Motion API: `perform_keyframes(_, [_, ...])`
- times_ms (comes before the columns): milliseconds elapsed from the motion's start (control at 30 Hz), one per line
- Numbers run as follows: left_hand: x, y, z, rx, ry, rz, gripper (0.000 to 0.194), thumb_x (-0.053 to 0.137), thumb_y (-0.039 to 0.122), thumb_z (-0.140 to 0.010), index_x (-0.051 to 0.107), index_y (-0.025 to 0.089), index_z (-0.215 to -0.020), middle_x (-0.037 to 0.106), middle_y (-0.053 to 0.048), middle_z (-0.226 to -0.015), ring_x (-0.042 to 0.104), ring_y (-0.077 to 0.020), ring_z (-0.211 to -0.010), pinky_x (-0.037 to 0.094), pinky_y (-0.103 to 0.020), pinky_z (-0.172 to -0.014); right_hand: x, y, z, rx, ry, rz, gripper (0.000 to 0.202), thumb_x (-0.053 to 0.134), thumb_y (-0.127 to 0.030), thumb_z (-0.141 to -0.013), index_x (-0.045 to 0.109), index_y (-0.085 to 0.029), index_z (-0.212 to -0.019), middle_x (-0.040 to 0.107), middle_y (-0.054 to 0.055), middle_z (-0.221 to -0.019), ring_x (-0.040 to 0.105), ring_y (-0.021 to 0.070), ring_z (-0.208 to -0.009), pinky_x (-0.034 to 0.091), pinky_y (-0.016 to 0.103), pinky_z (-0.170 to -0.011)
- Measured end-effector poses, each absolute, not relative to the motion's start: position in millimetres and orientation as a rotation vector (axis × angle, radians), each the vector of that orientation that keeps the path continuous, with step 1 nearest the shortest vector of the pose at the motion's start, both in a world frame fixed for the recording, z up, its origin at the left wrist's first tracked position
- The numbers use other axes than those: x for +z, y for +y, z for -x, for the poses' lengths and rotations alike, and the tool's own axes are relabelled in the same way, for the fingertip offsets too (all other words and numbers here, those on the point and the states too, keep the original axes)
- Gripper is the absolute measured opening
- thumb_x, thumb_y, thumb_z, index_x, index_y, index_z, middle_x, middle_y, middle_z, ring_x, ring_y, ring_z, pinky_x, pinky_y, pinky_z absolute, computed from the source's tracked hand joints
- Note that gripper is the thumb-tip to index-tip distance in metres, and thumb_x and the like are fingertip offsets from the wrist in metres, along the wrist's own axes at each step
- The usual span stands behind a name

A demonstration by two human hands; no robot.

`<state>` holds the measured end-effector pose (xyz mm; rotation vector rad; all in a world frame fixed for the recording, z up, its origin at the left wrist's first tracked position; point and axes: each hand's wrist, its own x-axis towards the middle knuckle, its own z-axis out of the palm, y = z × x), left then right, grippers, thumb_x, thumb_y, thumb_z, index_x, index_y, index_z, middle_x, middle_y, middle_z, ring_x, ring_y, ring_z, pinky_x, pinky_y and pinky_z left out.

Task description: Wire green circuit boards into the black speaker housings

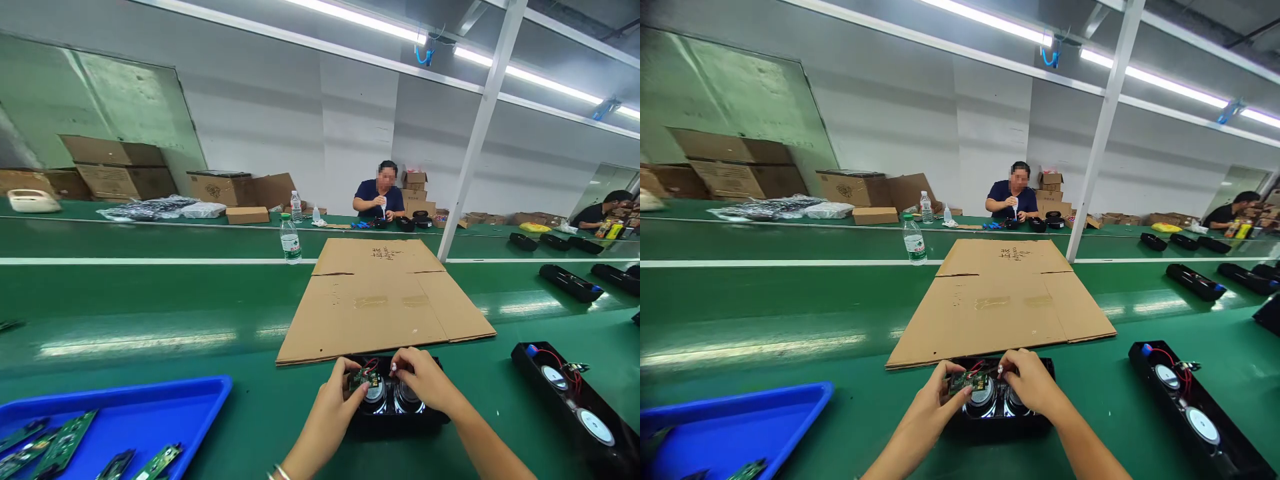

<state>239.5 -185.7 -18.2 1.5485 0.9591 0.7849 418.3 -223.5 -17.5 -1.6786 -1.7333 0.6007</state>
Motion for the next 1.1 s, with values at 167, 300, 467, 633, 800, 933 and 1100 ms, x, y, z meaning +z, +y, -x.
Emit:
perform_keyframes(167, [-18, -186, -241, 0.764, 0.978, -1.566, 0.021, 0.051, 0.034, -0.067, 0.042, 0.022, -0.081, 0.056, 0.005, -0.062, 0.051, -0.0142, -0.057, 0.038, -0.024, -0.053, -21, -221, -411, 0.554, -1.801, 1.615, 0.02, 0.045, -0.008, -0.076, 0.061, -0.019, -0.075, 0.061, 0.001, -0.074, 0.053, 0.0146, -0.077, 0.04, 0.023, -0.067])
perform_keyframes(300, [-25, -184, -241, 0.766, 0.968, -1.566, 0.023, 0.051, 0.036, -0.066, 0.042, 0.022, -0.081, 0.053, 0.006, -0.059, 0.051, -0.0144, -0.056, 0.037, -0.024, -0.052, -25, -219, -409, 0.517, -1.767, 1.645, 0.017, 0.048, -0.011, -0.077, 0.063, -0.019, -0.078, 0.062, 0.001, -0.075, 0.052, 0.0146, -0.073, 0.038, 0.024, -0.067])
perform_keyframes(467, [-30, -183, -241, 0.759, 0.937, -1.544, 0.026, 0.051, 0.038, -0.068, 0.041, 0.021, -0.085, 0.056, 0.004, -0.061, 0.054, -0.0155, -0.058, 0.04, -0.026, -0.055, -32, -217, -407, 0.627, -1.677, 1.668, 0.013, 0.052, -0.014, -0.075, 0.063, -0.017, -0.079, 0.053, -0.004, -0.056, 0.047, 0.0099, -0.054, 0.034, 0.019, -0.051])
perform_keyframes(633, [-30, -184, -242, 0.765, 0.931, -1.558, 0.023, 0.05, 0.036, -0.07, 0.041, 0.021, -0.086, 0.061, 0.001, -0.067, 0.059, -0.0175, -0.062, 0.043, -0.027, -0.057, -31, -219, -406, 0.595, -1.656, 1.676, 0.009, 0.055, -0.018, -0.075, 0.063, -0.017, -0.071, 0.051, -0.003, -0.055, 0.049, 0.011, -0.057, 0.036, 0.021, -0.056])
perform_keyframes(800, [-31, -184, -243, 0.804, 0.922, -1.56, 0.022, 0.05, 0.035, -0.07, 0.042, 0.022, -0.086, 0.058, 0.003, -0.062, 0.062, -0.0193, -0.066, 0.046, -0.028, -0.058, -26, -219, -407, 0.698, -1.685, 1.511, 0.015, 0.052, -0.014, -0.078, 0.066, -0.019, -0.075, 0.061, 0.001, -0.071, 0.055, 0.0138, -0.073, 0.04, 0.023, -0.068])
perform_keyframes(933, [-34, -182, -243, 0.811, 0.916, -1.497, 0.027, 0.051, 0.038, -0.068, 0.042, 0.022, -0.088, 0.063, 0.0, -0.07, 0.063, -0.0194, -0.067, 0.05, -0.032, -0.063, -29, -217, -406, 0.686, -1.654, 1.509, 0.014, 0.056, -0.012, -0.075, 0.068, -0.019, -0.076, 0.062, 0.001, -0.076, 0.056, 0.0144, -0.075, 0.04, 0.024, -0.07])
perform_keyframes(1100, [-38, -181, -242, 0.803, 0.912, -1.484, 0.028, 0.049, 0.039, -0.071, 0.042, 0.022, -0.093, 0.064, -0.001, -0.072, 0.064, -0.0194, -0.068, 0.052, -0.032, -0.066, -31, -219, -403, 0.52, -1.722, 1.653, 0.014, 0.057, -0.009, -0.075, 0.067, -0.019, -0.078, 0.062, 0.001, -0.073, 0.053, 0.0146, -0.073, 0.039, 0.025, -0.068])
